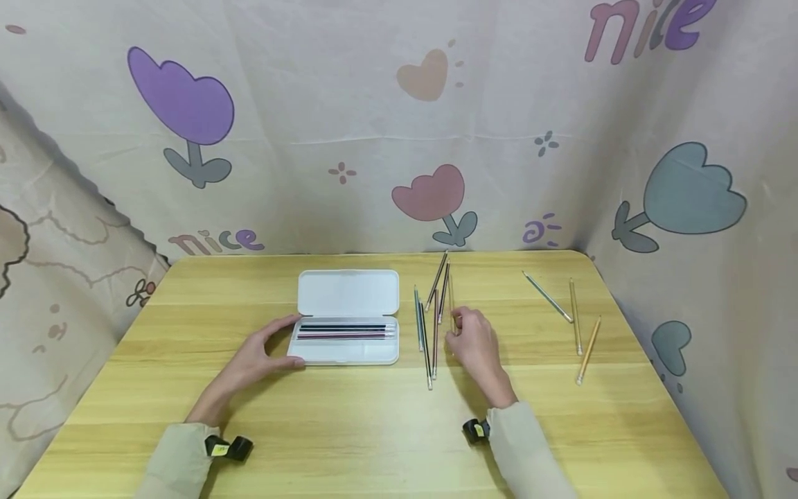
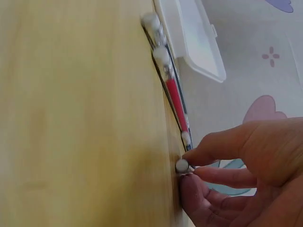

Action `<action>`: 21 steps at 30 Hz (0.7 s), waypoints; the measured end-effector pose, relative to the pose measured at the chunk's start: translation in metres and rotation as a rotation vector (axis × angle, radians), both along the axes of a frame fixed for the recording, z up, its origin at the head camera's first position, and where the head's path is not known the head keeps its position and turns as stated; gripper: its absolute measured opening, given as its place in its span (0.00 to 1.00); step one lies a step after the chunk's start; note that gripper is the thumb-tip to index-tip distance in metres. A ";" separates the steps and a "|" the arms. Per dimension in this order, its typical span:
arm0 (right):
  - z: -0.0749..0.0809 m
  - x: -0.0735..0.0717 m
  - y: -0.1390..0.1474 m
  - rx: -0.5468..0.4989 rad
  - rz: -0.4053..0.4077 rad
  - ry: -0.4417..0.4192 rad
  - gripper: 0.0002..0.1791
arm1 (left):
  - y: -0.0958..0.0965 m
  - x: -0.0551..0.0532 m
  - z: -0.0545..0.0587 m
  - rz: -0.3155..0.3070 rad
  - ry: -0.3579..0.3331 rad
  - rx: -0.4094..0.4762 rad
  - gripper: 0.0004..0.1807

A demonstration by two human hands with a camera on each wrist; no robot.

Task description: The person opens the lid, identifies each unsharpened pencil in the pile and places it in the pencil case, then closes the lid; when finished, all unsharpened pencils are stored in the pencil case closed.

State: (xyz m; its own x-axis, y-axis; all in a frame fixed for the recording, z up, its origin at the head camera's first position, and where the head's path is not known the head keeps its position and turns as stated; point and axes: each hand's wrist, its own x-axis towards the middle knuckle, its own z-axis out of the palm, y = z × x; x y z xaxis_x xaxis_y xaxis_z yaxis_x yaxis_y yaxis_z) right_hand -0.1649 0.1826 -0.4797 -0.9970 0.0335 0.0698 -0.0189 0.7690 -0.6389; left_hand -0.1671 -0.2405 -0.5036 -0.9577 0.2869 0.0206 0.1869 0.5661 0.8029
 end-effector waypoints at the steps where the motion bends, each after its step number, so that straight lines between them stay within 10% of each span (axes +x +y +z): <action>1: 0.001 0.000 0.001 0.016 -0.004 0.002 0.23 | 0.000 0.000 0.000 -0.001 0.003 -0.002 0.51; 12: 0.004 -0.001 0.017 -0.007 -0.019 -0.020 0.23 | 0.000 0.000 -0.002 -0.008 0.006 0.008 0.50; 21: 0.011 -0.004 0.022 -0.228 0.049 -0.019 0.16 | -0.001 0.000 0.000 -0.008 0.011 0.009 0.51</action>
State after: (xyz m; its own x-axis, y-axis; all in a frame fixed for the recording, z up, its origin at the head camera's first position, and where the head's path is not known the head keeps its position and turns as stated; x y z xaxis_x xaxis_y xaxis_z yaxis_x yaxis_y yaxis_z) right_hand -0.1687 0.2044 -0.4691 -0.9989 -0.0026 0.0476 -0.0395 0.6034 -0.7964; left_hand -0.1669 -0.2410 -0.5037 -0.9551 0.2944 0.0335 0.2000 0.5571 0.8060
